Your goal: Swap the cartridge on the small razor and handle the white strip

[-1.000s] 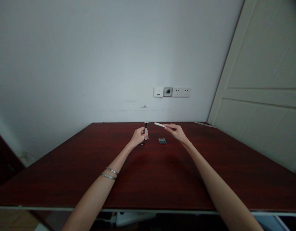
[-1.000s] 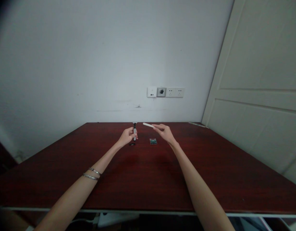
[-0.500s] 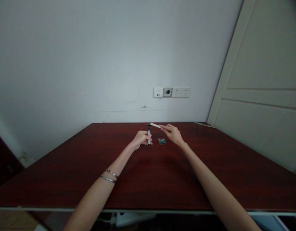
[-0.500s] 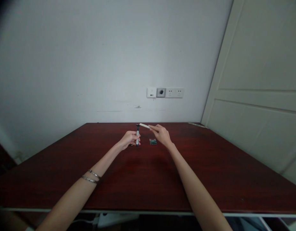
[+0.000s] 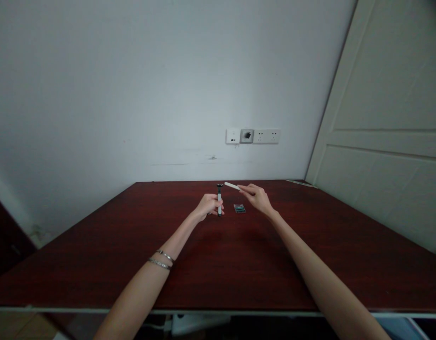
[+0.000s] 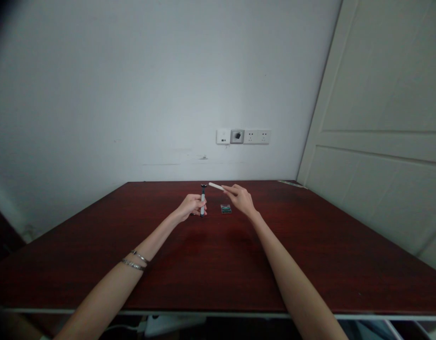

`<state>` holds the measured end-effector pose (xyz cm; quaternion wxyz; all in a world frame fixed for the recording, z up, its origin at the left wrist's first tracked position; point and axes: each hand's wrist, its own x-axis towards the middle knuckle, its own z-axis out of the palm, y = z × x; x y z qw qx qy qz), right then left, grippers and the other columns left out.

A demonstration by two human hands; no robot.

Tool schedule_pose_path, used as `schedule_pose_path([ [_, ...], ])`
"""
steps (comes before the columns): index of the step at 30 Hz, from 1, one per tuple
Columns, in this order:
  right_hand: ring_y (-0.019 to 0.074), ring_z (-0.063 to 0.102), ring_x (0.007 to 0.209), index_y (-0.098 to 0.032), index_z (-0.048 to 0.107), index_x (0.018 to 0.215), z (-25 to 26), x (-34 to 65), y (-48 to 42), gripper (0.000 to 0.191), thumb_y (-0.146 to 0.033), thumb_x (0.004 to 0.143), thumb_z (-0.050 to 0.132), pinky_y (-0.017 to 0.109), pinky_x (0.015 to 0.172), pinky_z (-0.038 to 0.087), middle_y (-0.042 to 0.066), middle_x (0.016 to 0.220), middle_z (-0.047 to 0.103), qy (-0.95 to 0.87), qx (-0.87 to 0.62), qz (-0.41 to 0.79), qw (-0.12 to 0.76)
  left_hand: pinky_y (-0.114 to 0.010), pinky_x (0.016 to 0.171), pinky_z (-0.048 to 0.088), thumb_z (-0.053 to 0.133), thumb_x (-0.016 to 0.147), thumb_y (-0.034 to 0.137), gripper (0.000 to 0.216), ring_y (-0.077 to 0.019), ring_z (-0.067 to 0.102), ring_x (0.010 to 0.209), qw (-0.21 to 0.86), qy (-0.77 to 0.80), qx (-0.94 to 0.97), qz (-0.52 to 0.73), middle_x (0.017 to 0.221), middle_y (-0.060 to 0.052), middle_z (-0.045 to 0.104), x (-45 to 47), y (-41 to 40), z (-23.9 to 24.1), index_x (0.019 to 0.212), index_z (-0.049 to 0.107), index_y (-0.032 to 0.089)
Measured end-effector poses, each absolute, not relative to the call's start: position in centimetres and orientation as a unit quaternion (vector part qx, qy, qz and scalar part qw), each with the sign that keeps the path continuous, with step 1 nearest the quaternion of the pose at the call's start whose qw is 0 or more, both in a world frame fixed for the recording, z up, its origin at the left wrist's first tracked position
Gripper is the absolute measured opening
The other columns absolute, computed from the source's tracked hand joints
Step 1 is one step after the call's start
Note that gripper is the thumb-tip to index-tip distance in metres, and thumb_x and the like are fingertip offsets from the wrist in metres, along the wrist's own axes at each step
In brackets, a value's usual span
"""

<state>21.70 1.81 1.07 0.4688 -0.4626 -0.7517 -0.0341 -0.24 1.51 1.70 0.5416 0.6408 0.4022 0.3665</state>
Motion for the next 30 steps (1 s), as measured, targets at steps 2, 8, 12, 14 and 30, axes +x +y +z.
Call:
schedule_pose_path([
  [2, 0.0143, 0.054, 0.066, -0.028, 0.063, 0.112, 1.2, 21.0, 1.7, 0.034, -0.041, 0.084, 0.05, 0.024, 0.059, 0.039, 0.004, 0.078, 0.061, -0.756, -0.452, -0.028, 0.472, -0.02, 0.046, 0.047, 0.056, 0.075, 0.02, 0.009, -0.0127, 0.062, 0.051, 0.539, 0.405, 0.642, 0.365, 0.063, -0.003, 0.06, -0.2, 1.4, 1.7, 0.073, 0.054, 0.011],
  [8, 0.0146, 0.055, 0.068, -0.027, 0.062, 0.114, 1.1, 20.5, 1.7, 0.034, -0.039, 0.085, 0.049, 0.024, 0.061, 0.041, 0.004, 0.079, 0.061, -0.763, -0.442, -0.016, 0.472, -0.021, 0.047, 0.047, 0.055, 0.076, 0.021, 0.011, -0.0121, 0.061, 0.049, 0.53, 0.397, 0.655, 0.363, 0.062, -0.003, 0.06, 0.2, 0.9, 2.1, 0.07, 0.053, 0.011],
  [12, 0.0153, 0.056, 0.069, -0.026, 0.063, 0.113, 0.9, 21.3, 1.8, 0.034, -0.039, 0.084, 0.05, 0.024, 0.061, 0.042, 0.005, 0.079, 0.061, -0.756, -0.449, -0.017, 0.476, -0.019, 0.045, 0.046, 0.055, 0.076, 0.02, 0.011, -0.0114, 0.061, 0.049, 0.527, 0.408, 0.651, 0.364, 0.062, -0.003, 0.059, 0.1, 0.9, 2.1, 0.07, 0.053, 0.011],
  [14, 0.0152, 0.056, 0.069, -0.026, 0.062, 0.114, 1.0, 20.8, 1.7, 0.034, -0.04, 0.084, 0.05, 0.025, 0.062, 0.042, 0.004, 0.08, 0.062, -0.756, -0.444, -0.016, 0.482, -0.02, 0.045, 0.046, 0.054, 0.076, 0.019, 0.01, -0.0114, 0.061, 0.049, 0.526, 0.408, 0.65, 0.367, 0.062, -0.003, 0.059, 0.0, 1.0, 2.0, 0.07, 0.053, 0.011],
  [30, 0.0147, 0.057, 0.07, -0.026, 0.063, 0.113, 0.6, 20.6, 2.0, 0.035, -0.041, 0.084, 0.049, 0.025, 0.063, 0.043, 0.004, 0.081, 0.063, -0.753, -0.431, 0.001, 0.497, -0.022, 0.045, 0.047, 0.052, 0.077, 0.019, 0.008, -0.0135, 0.062, 0.05, 0.519, 0.381, 0.676, 0.358, 0.063, -0.003, 0.059, -0.2, 1.4, 1.6, 0.074, 0.053, 0.012],
])
